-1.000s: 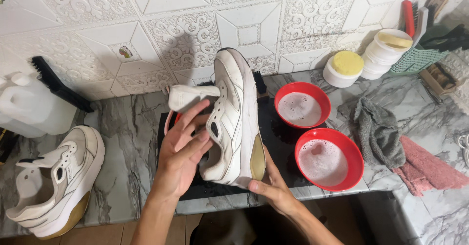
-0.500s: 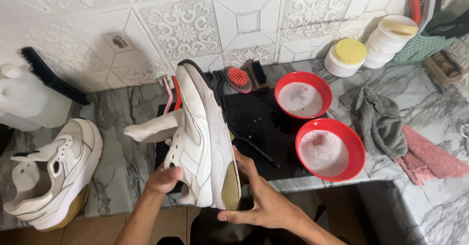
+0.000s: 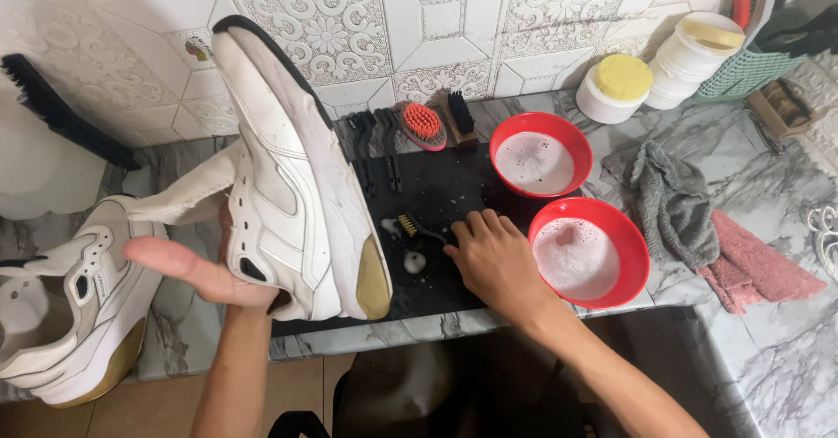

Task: The person scrubs the sole and upper of a white sneaker using a brush dipped in soapy water from a red bowl. They then wipe the shoe with a cloth and continue scrubbing different sections of the shoe's exterior.

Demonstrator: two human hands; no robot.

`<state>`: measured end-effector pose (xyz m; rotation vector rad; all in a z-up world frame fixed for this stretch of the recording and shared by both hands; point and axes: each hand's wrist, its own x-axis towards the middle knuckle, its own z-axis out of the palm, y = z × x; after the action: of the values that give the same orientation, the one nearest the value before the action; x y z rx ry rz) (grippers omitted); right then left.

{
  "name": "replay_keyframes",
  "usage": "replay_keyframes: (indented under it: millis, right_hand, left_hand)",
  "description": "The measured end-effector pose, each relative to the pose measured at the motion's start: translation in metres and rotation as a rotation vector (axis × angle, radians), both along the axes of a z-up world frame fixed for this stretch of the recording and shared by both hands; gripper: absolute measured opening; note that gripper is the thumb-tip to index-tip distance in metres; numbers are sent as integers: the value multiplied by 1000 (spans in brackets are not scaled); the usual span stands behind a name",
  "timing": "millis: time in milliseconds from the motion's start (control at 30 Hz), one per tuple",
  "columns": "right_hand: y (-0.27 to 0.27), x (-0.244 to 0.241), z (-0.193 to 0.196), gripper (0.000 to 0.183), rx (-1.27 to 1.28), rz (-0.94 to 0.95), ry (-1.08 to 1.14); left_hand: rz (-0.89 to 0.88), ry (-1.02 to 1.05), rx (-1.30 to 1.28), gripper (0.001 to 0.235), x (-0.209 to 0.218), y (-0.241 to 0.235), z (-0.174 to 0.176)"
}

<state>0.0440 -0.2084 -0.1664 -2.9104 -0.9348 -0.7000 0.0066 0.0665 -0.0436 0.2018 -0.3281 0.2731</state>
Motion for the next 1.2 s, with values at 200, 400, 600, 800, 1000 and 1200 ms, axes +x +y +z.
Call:
replay_keyframes:
  millis: [200, 400, 600, 800, 1000, 1200]
  right_hand:
    - [11, 10, 6, 18, -43, 44, 56]
    - [-33, 18, 116, 26, 119, -87, 93]
    - [-115, 73, 109, 21, -36, -474, 288]
    - [-136, 80, 107, 23, 3, -423, 302]
    - [-164, 38, 144, 25, 318, -297, 322]
    - [-178, -11, 137, 20, 118, -337, 495]
  left_hand:
    - [621, -200, 801, 32, 15, -6, -71]
    - [408, 382, 572, 21, -15, -32, 3]
    - [176, 627, 465, 10, -27, -13, 14]
    - [2, 544, 803, 29, -25, -15, 20]
    - [190, 773, 1068, 45, -28, -40, 46]
    - [225, 505, 927, 24, -18, -38, 16]
